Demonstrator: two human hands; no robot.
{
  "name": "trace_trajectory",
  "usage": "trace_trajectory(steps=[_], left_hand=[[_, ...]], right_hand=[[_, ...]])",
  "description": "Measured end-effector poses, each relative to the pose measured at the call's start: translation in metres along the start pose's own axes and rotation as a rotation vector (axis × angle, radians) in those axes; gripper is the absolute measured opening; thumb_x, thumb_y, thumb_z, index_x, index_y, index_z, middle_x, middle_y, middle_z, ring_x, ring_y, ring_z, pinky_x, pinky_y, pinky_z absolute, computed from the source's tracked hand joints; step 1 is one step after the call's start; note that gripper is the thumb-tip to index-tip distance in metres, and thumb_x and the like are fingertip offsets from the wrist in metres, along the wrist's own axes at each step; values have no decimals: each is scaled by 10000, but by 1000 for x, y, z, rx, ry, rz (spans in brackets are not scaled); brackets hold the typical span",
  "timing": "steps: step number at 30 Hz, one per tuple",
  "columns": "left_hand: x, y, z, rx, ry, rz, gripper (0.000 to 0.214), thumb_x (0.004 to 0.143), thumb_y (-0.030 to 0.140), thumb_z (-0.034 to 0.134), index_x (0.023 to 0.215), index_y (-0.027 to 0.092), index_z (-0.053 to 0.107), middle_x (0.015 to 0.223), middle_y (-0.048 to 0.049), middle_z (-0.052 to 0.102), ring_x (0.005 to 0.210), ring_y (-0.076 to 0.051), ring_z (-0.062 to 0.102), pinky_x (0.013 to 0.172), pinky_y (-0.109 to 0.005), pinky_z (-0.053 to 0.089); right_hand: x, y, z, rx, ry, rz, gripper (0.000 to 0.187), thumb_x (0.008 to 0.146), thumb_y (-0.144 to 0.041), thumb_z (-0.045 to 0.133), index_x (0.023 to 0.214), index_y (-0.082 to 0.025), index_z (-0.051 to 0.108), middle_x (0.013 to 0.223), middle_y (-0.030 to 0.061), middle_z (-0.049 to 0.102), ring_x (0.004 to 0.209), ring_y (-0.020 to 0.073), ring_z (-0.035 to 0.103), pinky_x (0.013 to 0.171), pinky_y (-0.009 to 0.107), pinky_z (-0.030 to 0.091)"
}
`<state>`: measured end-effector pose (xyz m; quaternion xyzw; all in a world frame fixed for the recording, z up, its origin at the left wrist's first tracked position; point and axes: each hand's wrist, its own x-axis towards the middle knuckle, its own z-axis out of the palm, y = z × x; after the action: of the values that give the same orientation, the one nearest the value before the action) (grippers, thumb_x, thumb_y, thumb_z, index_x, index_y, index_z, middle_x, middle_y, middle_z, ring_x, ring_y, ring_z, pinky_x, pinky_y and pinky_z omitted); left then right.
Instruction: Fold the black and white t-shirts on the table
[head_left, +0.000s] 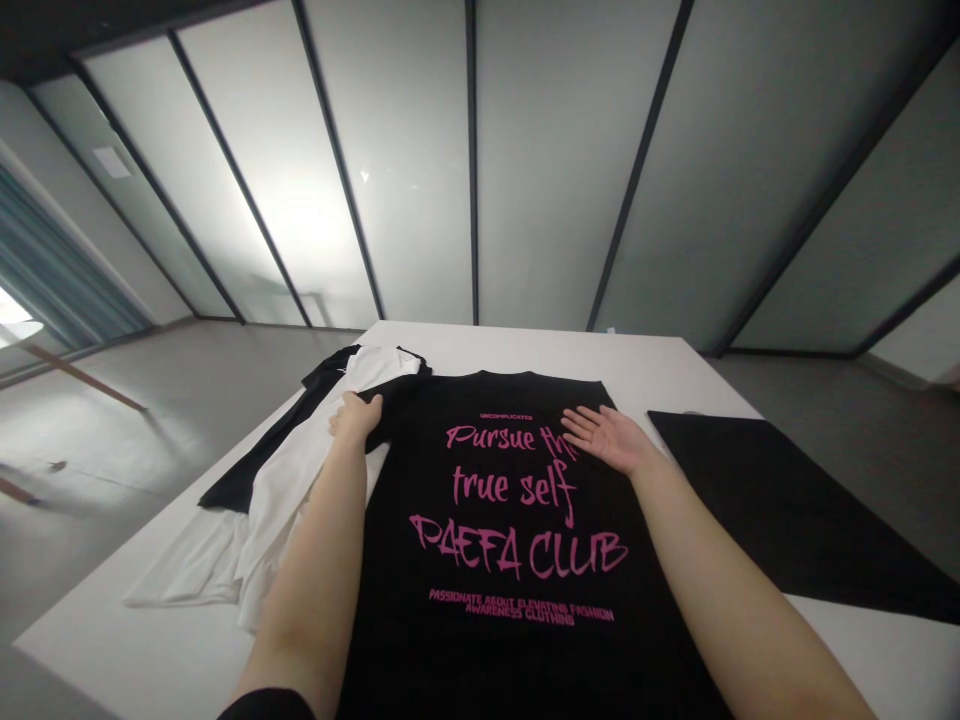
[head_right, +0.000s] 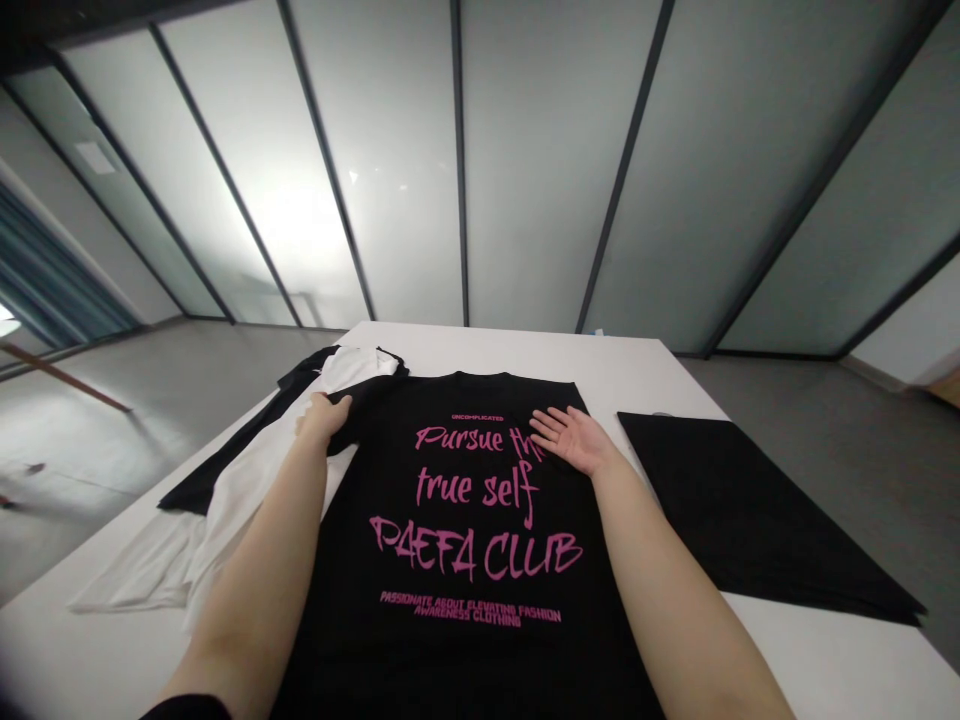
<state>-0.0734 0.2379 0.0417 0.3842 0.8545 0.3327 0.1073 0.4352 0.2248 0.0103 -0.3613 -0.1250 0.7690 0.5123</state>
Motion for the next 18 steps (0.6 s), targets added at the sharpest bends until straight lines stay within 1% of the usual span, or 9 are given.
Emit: trace_trajectory(steps=[2,4,5,8,11,13,15,18], left_hand=[[-9,3,0,149,-6,-20,723,818,555,714,1378,140,525,1444,-324,580,1411,-537,477,1113,-699,369],[-15,7,0,210,-40,-44,747,817,575,710,1391,136,520,1461,-334,572,1427,-550,459,1131,-712,333],[-16,8,0,185,-55,-52,740,816,571,715,1385,139,524,1447,-330,588,1419,-548,473,1132,-706,335],[-15,8,-3,57,-64,-63,669,831,531,722,1357,162,534,1385,-290,648,1359,-511,559,1111,-653,404],[-10,4,-6,-30,-58,-34,573,898,479,674,1363,189,505,1319,-222,699,1242,-400,672,1037,-527,515],[-8,2,-6,-74,-52,-11,548,918,441,665,1374,201,478,1282,-186,718,1183,-338,709,993,-457,552],[-8,1,-6,-104,-54,0,588,897,421,708,1383,205,459,1255,-173,727,1149,-321,724,963,-430,568],[-9,2,-6,-112,-84,30,697,809,373,812,1386,196,464,1234,-192,729,1139,-361,727,957,-454,571]], right_hand=[[4,3,1,-20,25,14,478,1115,-398,371,1568,-248,375,1400,193,679,1105,290,776,813,517,691],[5,4,1,-10,22,6,512,1111,-400,387,1598,-251,331,1450,209,645,1155,296,761,826,512,690],[4,3,1,-4,21,1,524,1111,-398,384,1607,-244,315,1467,221,630,1175,301,753,829,511,689],[2,3,1,-3,19,-16,519,1112,-400,381,1598,-226,330,1479,237,614,1205,310,740,837,508,687],[3,3,0,-26,24,-28,449,1116,-410,367,1528,-240,421,1431,205,653,1173,299,753,838,507,687],[4,4,0,-36,27,-36,404,1118,-409,359,1461,-239,485,1372,188,687,1136,288,766,843,503,687],[5,4,-1,-44,31,-42,368,1118,-407,358,1396,-239,530,1314,172,712,1104,277,775,850,497,686],[5,5,-1,-61,37,-47,330,1117,-405,354,1320,-253,565,1262,148,731,1075,260,782,852,491,686]])
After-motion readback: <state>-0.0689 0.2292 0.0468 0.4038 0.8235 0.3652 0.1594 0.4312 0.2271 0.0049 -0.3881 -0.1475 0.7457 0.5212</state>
